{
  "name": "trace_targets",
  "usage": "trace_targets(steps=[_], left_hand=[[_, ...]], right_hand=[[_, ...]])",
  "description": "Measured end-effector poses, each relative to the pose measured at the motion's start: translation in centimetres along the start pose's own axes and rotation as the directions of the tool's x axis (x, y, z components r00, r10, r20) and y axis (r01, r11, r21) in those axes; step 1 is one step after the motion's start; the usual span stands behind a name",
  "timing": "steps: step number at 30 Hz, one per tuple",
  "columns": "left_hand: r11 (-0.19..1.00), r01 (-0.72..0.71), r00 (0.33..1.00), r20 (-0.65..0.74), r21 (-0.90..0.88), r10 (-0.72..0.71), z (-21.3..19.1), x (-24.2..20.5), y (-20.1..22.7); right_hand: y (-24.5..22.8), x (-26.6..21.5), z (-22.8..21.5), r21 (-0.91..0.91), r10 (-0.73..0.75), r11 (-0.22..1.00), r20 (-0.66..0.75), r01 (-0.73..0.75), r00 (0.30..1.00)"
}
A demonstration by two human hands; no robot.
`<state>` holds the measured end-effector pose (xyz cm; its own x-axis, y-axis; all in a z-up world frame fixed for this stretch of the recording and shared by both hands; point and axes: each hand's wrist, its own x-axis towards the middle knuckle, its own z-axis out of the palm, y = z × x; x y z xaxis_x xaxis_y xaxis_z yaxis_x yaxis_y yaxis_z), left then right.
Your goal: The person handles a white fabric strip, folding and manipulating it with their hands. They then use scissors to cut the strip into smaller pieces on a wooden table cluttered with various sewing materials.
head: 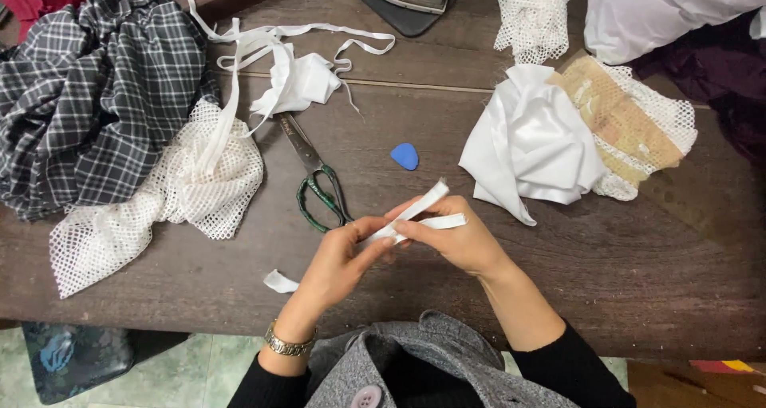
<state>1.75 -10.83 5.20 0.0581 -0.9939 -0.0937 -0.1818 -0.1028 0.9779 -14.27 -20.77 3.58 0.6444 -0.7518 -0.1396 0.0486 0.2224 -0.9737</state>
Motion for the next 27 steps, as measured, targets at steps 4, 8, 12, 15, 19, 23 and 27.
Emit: trace_targets(steps=[4, 8, 12, 15, 19, 23, 27], left_hand=[[0.992, 0.128, 0.991, -0.027, -0.011, -0.128, -0.9, -0.3, -0.5], [0.986, 0.148, 0.989, -0.022, -0.071, -0.15, -0.9, -0.1, 0.0], [0.975, 0.147, 0.986, -0.055, -0.169, -0.158, -0.2, 0.0, -0.3], [0.981, 0.089, 0.976, -0.182, -0.174, -0.121, 0.1, 0.2, 0.0], [0.983, 0.067, 0.964, -0.242, -0.173, -0.109, 0.5, 0.0, 1.2], [0.998, 0.022, 0.967, -0.252, -0.056, -0.035, 0.8, -0.1, 2.1], [1.0, -0.012, 0.963, -0.268, -0.004, 0.011, 0.8, -0.2, 2.3]], right_hand=[[1.2, 0.2, -2.3, 0.0, 0.024, 1.0, -0.076, -0.024, 0.997], [0.1, 0.1, -2.1, -0.015, -0.027, 1.0, -0.084, 0.026, 0.996], [-1.2, 0.3, -0.7, -0.227, -0.221, 0.958, -0.183, 0.177, 0.958], [-3.8, -0.6, 0.1, -0.682, -0.551, 0.665, -0.173, 0.305, 0.816], [-3.7, -0.9, 1.4, -0.682, -0.515, 0.644, -0.05, 0.348, 0.856], [-3.6, -0.9, 2.4, -0.59, -0.527, 0.689, -0.008, 0.422, 0.85], [-4.0, -0.8, 2.6, -0.588, -0.555, 0.668, 0.016, 0.457, 0.832]])
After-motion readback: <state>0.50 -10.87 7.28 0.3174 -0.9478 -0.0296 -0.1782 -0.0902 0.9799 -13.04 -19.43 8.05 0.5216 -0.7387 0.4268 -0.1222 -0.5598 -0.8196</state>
